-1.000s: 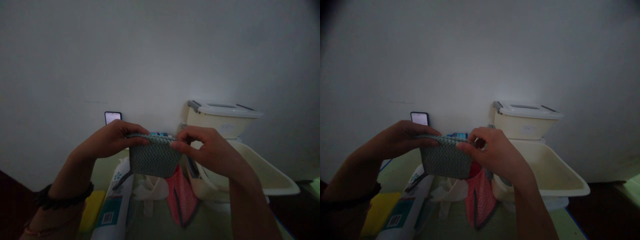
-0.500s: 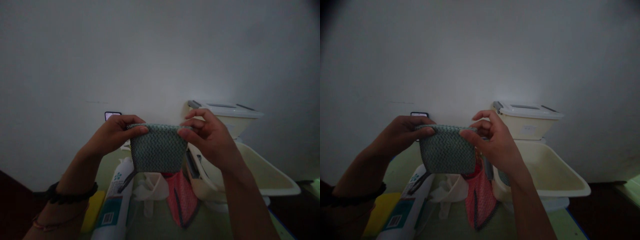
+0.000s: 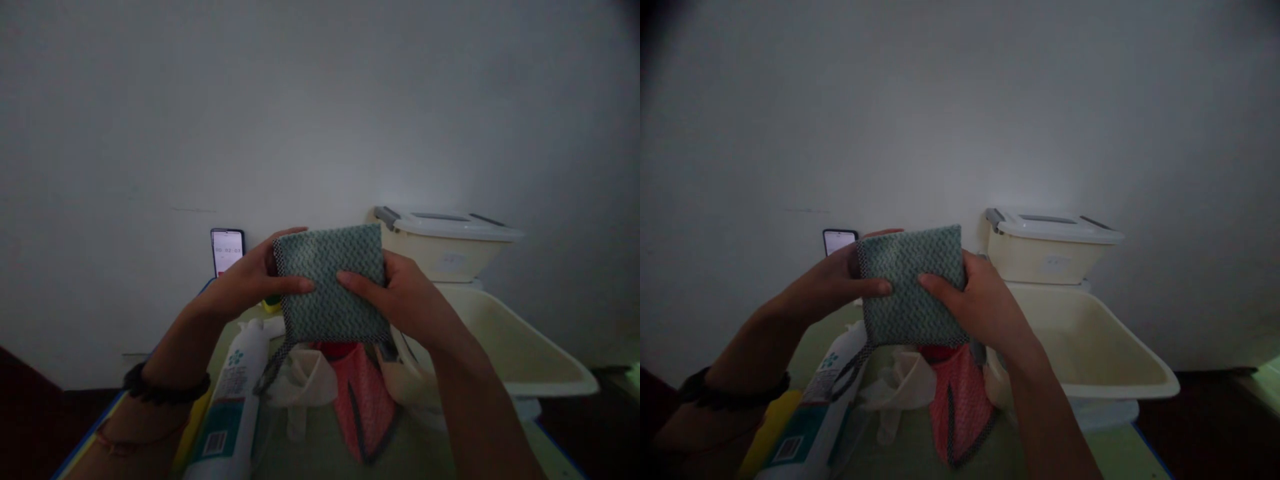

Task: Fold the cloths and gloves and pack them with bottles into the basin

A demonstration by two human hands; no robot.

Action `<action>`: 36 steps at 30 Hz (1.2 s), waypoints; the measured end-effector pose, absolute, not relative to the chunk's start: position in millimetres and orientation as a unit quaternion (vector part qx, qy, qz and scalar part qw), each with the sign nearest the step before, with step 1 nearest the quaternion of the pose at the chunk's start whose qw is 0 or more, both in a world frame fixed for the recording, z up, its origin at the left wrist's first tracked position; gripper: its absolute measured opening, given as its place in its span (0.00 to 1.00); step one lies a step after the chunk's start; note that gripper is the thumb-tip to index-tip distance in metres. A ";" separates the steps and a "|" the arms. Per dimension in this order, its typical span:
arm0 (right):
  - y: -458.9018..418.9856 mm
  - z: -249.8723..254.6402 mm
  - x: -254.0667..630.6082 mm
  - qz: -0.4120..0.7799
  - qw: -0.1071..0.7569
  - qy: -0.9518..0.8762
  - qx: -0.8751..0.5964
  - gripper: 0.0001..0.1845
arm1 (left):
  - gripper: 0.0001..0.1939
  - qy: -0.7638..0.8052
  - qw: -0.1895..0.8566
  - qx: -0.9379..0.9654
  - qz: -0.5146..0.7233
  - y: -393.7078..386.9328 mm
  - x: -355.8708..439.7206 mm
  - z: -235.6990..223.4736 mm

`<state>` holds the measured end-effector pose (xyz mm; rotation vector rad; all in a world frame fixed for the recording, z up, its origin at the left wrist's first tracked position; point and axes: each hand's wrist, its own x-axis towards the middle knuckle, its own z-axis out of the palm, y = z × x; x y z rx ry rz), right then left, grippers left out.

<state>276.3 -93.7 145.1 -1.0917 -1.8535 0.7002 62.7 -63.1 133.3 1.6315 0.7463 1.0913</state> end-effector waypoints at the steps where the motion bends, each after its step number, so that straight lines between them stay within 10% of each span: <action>1: -93.6 145.4 276.2 0.280 0.429 -0.741 -0.435 0.15 | 0.40 0.307 0.511 0.658 0.461 -61.9 63.5 132.5; 15: -92.7 146.5 274.9 0.300 0.491 -0.683 -0.450 0.26 | 0.06 0.279 0.575 0.671 0.376 -68.4 57.3 133.7; 20: -91.8 142.0 271.9 0.355 0.562 -0.618 -0.419 0.52 | 0.10 0.286 0.565 0.613 0.473 -62.8 64.4 132.0; 25: -92.1 140.1 272.2 0.286 0.565 -0.683 -0.363 0.35 | 0.34 0.329 0.458 0.598 0.570 -69.0 67.5 140.6; 28: -92.5 140.6 274.4 0.225 0.521 -0.737 -0.368 0.18 | 0.20 0.307 0.427 0.660 0.537 -73.1 60.2 144.7; 36: -94.7 142.8 280.4 0.211 0.444 -0.778 -0.392 0.38 | 0.26 0.279 0.462 0.720 0.435 -71.3 46.8 144.8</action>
